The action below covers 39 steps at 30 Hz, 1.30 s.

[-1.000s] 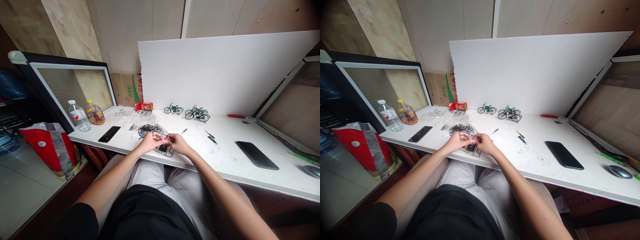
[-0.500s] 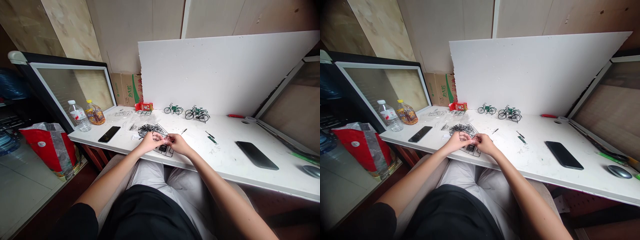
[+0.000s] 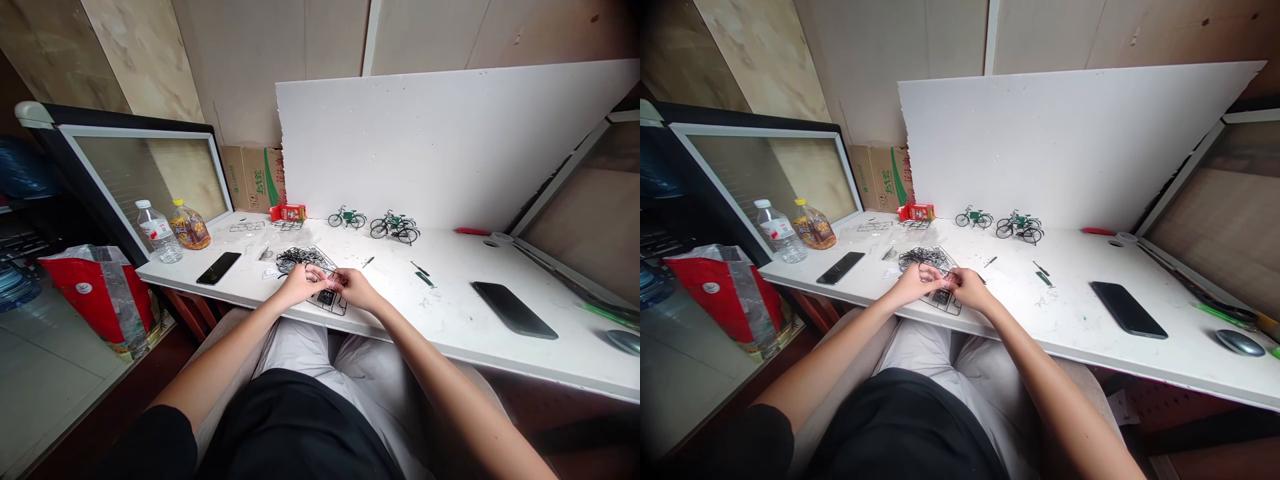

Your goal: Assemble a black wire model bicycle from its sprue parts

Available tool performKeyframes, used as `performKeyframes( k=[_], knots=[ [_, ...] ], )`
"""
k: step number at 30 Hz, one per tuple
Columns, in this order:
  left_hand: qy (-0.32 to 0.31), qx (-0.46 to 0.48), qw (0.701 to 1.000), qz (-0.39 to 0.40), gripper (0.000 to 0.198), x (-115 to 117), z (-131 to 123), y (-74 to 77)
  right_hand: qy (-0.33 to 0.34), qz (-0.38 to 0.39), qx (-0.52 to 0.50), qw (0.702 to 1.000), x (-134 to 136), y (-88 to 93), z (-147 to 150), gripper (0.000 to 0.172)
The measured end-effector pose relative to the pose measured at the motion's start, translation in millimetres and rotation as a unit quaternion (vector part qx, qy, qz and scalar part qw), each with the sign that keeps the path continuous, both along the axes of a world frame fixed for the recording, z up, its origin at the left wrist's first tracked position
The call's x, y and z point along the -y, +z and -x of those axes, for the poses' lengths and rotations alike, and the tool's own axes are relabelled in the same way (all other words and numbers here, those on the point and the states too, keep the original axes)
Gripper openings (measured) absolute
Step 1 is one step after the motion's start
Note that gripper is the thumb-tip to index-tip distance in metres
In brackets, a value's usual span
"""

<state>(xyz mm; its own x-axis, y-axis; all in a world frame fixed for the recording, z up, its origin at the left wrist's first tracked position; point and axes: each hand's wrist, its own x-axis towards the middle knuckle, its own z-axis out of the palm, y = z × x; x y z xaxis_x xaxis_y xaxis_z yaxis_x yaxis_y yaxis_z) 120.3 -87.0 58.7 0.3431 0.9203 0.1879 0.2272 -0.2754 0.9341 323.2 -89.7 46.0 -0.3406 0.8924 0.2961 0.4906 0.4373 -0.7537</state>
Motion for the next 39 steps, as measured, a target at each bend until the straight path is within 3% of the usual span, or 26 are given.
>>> performKeyframes(
  k=[29, 39],
  knots=[
    [0.011, -0.016, 1.0, 0.023, 0.028, -3.3, -0.3, -6.7, -0.001, 0.021, 0.013, 1.0, -0.7, -5.1, 1.1, 0.022],
    [0.02, -0.023, 0.999, 0.022, 0.021, -3.0, -2.0, -8.4, -0.006, 0.024, 0.018, 1.0, -6.3, -16.0, 1.2, 0.018]
  ],
)
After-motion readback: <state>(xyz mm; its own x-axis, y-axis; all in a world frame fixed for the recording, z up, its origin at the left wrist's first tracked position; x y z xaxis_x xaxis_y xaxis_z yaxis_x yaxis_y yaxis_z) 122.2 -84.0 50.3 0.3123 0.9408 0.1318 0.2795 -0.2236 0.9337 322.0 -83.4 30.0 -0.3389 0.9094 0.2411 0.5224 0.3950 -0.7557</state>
